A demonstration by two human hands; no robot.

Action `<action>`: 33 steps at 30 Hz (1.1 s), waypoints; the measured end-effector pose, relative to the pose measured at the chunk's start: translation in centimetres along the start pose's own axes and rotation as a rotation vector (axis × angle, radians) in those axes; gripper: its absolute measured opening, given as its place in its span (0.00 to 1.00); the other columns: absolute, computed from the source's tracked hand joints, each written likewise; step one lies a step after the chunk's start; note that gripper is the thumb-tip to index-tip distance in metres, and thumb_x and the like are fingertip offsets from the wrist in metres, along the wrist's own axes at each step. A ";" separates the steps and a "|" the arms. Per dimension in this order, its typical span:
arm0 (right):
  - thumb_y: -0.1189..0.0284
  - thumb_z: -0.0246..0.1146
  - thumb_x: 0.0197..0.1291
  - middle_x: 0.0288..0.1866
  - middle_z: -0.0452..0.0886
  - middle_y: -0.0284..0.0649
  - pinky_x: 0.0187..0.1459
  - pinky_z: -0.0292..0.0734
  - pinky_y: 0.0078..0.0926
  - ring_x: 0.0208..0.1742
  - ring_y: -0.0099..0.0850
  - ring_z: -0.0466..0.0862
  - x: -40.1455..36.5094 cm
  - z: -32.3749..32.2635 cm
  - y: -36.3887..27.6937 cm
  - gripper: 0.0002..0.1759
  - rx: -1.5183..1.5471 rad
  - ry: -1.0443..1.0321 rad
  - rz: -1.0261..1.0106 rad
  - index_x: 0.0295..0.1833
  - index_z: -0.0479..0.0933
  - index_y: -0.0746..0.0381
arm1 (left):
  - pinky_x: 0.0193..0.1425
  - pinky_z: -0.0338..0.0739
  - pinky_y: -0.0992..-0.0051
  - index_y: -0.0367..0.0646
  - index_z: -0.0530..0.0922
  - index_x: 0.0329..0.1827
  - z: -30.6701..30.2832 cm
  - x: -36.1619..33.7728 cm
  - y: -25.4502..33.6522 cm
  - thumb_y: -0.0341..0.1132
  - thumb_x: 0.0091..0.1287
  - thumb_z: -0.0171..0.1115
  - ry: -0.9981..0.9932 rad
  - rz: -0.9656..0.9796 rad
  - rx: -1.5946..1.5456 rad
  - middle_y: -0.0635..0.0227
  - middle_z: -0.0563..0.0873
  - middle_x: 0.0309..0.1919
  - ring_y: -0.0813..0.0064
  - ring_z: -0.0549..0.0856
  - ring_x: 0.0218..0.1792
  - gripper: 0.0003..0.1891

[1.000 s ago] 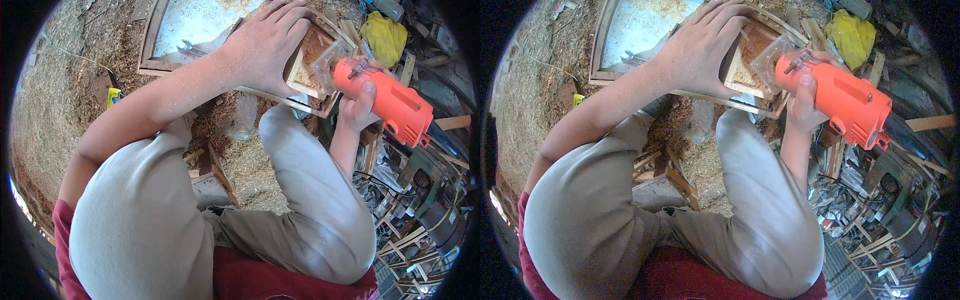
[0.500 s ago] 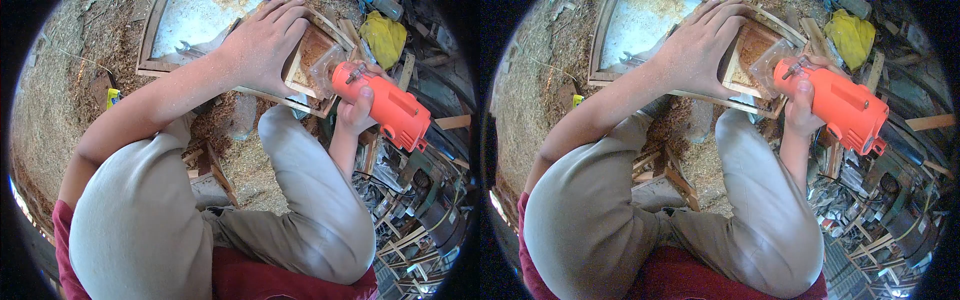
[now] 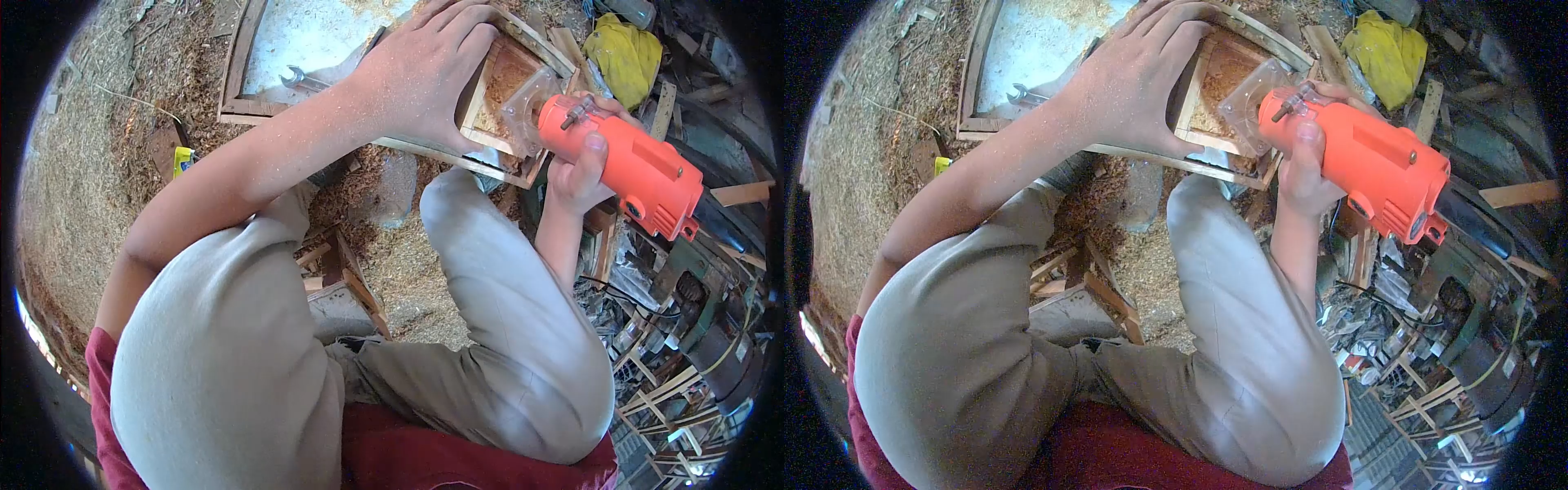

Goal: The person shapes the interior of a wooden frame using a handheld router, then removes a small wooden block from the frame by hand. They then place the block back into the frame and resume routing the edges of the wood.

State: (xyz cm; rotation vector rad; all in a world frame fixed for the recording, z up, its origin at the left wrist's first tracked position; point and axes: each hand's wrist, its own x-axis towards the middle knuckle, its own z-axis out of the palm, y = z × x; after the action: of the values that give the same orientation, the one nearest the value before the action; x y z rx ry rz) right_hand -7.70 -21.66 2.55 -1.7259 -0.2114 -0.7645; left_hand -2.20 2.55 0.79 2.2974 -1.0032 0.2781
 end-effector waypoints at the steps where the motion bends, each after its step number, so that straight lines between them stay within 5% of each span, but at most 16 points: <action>1: 0.65 0.72 0.58 0.53 0.82 0.52 0.57 0.88 0.50 0.49 0.47 0.88 0.2 0.0 0.1 0.31 0.007 -0.009 0.000 0.63 0.69 0.67 | 0.89 0.51 0.52 0.17 0.69 0.67 0.1 0.0 0.0 0.74 0.52 0.70 0.000 0.003 0.004 0.31 0.69 0.73 0.41 0.65 0.81 0.61; 33: 0.68 0.73 0.57 0.52 0.81 0.52 0.57 0.88 0.51 0.49 0.47 0.88 1.4 1.4 -0.1 0.33 0.023 -0.013 0.030 0.64 0.67 0.65 | 0.85 0.58 0.49 0.16 0.71 0.64 -0.3 -0.1 0.2 0.71 0.51 0.72 0.060 0.008 0.003 0.34 0.72 0.67 0.39 0.68 0.75 0.59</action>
State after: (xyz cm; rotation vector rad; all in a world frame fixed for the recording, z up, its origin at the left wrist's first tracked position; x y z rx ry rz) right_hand -6.10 -20.69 3.29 -1.7094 -0.2024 -0.7264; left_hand -2.34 2.68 1.07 2.2749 -0.9822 0.3496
